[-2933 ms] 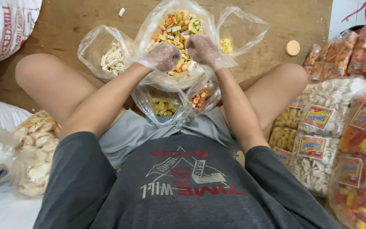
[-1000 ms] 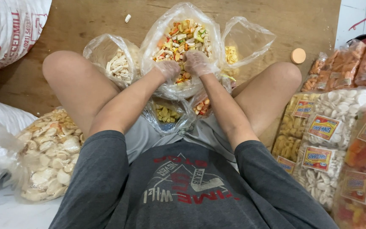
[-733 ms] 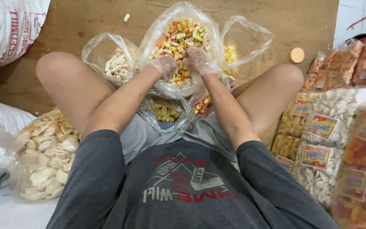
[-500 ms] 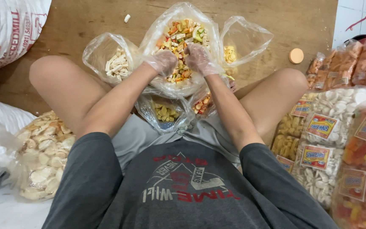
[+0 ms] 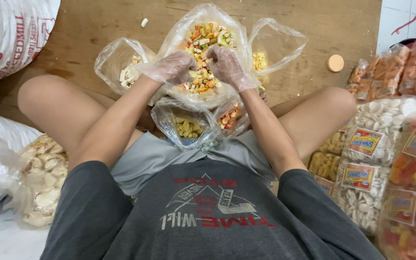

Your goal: The person sits on the floor and sorts colorful snack pieces from a large central bag into smaller clear plastic bags. They use gloved hands to scoop and distribute the snacks, surrounded by bulk bags and prepackaged snack packs.

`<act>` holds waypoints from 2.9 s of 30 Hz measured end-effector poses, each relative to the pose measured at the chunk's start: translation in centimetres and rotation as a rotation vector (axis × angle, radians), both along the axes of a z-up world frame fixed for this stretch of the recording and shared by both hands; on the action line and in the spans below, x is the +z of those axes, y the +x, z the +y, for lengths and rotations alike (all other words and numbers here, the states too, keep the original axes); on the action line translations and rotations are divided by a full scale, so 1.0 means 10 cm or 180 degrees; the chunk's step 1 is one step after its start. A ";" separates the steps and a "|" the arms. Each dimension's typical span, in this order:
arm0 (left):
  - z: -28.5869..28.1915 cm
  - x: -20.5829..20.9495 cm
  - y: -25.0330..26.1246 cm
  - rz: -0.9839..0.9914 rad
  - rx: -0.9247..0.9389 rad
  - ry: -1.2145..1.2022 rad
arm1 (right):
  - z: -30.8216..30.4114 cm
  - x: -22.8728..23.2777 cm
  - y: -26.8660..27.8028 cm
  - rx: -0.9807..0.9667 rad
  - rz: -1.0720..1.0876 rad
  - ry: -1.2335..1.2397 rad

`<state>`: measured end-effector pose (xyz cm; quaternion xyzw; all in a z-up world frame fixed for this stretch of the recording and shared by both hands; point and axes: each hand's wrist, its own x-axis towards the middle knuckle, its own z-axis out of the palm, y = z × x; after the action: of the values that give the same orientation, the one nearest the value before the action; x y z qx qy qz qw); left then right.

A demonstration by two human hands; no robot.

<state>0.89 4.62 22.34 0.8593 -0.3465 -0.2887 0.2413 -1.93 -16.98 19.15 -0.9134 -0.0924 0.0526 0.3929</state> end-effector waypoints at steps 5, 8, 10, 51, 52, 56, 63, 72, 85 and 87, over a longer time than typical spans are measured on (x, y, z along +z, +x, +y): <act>0.07 0.31 -0.14 -0.0011 -0.0006 0.0124 | 0.07 0.26 -0.15 0.0125 -0.0074 0.0008; 0.14 0.25 -0.16 -0.0034 0.0044 0.0107 | 0.06 0.13 -0.19 0.0097 0.0008 -0.0115; 0.18 0.18 -0.17 -0.0127 0.0042 -0.0013 | 0.07 0.10 -0.23 0.0070 -0.0069 -0.0224; 0.12 0.69 -0.76 0.0277 -0.1354 0.1120 | 0.47 1.04 -0.95 0.1821 0.1207 -0.0896; 0.12 0.68 -0.77 0.0281 -0.1356 0.1117 | 0.45 1.02 -0.95 0.1820 0.1212 -0.0897; 0.12 0.65 -0.77 0.0171 -0.1389 0.1134 | 0.43 1.01 -0.93 0.1782 0.1345 -0.0959; 0.35 0.22 -0.65 -0.0276 -0.1382 0.0160 | 0.41 1.06 -0.82 0.1658 0.1400 -0.1022; 0.09 -0.64 0.01 -0.0314 -0.0403 0.0558 | 0.15 0.56 -0.33 0.1111 0.0872 -0.1044; -0.37 -1.09 0.28 -0.1106 -0.0241 0.1156 | 0.13 -0.79 0.19 0.0534 0.0703 -0.1770; -0.44 -1.12 0.29 -0.1136 -0.0166 0.1093 | 0.14 -0.85 0.17 0.0658 0.0584 -0.1577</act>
<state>3.75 0.22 11.12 0.9158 -0.3516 -0.1932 0.0193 -0.19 -15.53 10.66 -0.9588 -0.1335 0.1957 0.1569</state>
